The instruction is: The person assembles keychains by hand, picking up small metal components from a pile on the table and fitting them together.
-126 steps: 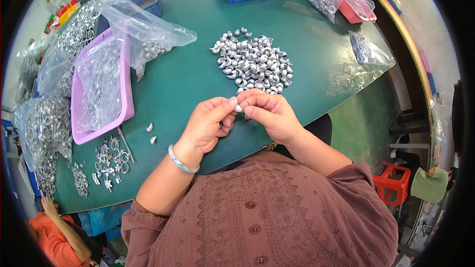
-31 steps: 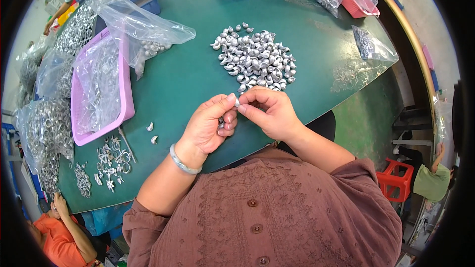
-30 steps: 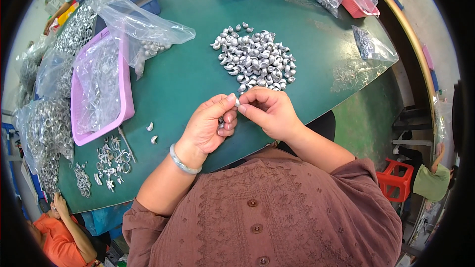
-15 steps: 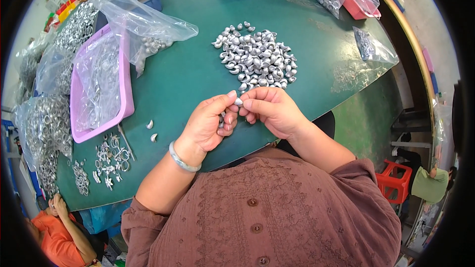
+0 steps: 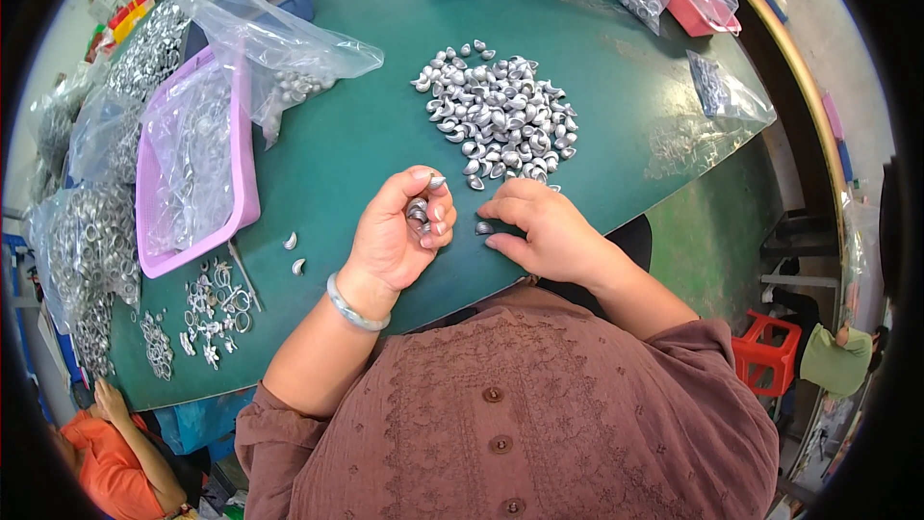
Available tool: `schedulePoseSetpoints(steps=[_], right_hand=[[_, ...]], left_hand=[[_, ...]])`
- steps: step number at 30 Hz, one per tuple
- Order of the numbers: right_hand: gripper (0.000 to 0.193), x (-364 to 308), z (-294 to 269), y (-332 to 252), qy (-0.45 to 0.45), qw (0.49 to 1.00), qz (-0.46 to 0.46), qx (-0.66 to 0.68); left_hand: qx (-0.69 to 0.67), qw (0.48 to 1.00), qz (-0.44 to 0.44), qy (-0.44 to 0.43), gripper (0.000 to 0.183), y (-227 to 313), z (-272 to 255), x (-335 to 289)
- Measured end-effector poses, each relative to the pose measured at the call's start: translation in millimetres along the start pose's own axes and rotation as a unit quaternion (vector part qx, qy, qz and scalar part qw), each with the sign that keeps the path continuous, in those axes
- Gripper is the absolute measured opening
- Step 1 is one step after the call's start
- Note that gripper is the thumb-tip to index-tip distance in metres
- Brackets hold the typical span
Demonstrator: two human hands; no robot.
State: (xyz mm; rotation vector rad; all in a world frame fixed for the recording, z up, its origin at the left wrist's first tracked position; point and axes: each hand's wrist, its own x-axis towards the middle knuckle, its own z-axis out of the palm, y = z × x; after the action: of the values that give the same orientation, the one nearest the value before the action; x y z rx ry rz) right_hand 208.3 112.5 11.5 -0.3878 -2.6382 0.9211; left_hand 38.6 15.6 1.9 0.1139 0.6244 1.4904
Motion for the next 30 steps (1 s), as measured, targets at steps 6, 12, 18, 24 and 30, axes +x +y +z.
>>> schedulePoseSetpoints(steps=[6,12,18,24,30], right_hand=[[0.016,-1,6,2,0.005,0.999,0.012,-0.045],[0.008,-1,1,0,0.051,0.974,0.101,0.194],[0.009,1,-3,0,0.049,0.876,0.159,0.453],[0.010,2,1,0,0.084,0.872,0.141,0.461],[0.015,6,3,-8,0.179,0.966,-0.001,0.185]], left_hand=[[-0.017,0.999,0.031,-0.032,0.017,-2,1,-2],[0.027,0.998,0.048,0.005,0.023,0,2,-3],[0.118,0.992,0.035,0.020,0.017,-5,3,-4],[0.242,0.967,0.084,0.000,0.013,-11,14,-8],[0.368,0.916,0.161,-0.006,0.012,-17,16,-8]])
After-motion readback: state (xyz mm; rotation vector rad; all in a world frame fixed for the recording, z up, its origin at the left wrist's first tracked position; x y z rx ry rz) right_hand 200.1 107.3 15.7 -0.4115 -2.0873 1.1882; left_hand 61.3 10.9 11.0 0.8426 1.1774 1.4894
